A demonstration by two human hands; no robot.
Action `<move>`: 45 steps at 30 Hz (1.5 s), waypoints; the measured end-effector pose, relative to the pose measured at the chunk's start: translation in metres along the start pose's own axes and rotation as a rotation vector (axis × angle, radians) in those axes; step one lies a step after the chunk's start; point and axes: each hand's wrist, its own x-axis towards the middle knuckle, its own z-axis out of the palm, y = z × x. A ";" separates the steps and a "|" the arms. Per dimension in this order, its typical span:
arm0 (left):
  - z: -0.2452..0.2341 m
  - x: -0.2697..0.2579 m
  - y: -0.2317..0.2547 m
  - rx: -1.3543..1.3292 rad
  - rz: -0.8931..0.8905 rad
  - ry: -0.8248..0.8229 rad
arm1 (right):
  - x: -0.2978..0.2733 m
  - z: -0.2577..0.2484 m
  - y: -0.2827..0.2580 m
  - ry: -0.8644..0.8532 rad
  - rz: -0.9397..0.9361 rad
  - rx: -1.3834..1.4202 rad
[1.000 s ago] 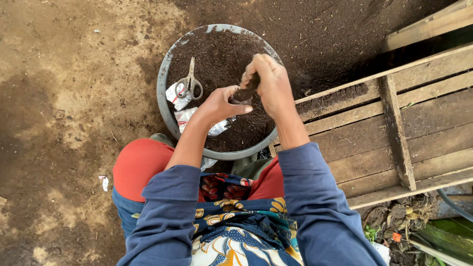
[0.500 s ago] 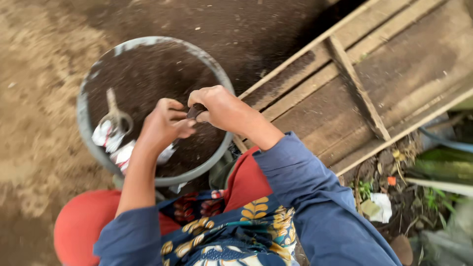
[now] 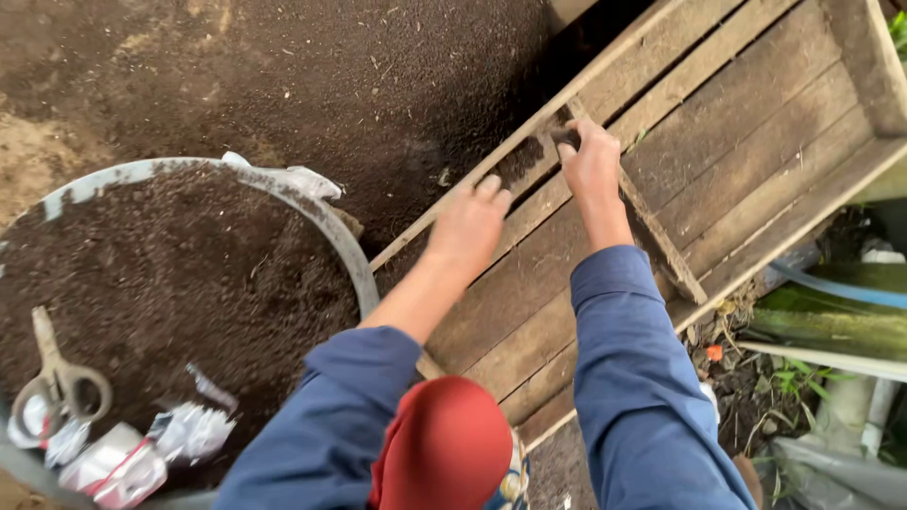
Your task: The person sits on the ground and repeatedly scoops soil from a bucket, wraps small amounts in plastic, and places the wrapped bundles into a wooden crate. The person uses scissors to cut the plastic and continues the process throughout the clip.
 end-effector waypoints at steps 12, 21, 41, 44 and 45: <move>0.064 0.038 0.007 -0.280 -0.187 -0.264 | 0.019 0.102 0.025 0.116 -0.563 -0.561; -0.081 -0.094 -0.055 -0.253 -0.154 -0.054 | 0.015 0.031 -0.070 -0.008 -0.362 0.017; -0.145 -0.364 -0.157 -0.254 -0.693 0.047 | -0.204 -0.126 -0.496 -0.776 -0.457 0.541; -0.187 -0.371 -0.135 -0.478 -0.704 0.097 | -0.224 -0.104 -0.502 -0.806 -0.355 0.613; -0.202 -0.374 -0.125 -0.672 -0.741 0.134 | -0.229 -0.098 -0.503 -0.730 -0.272 0.704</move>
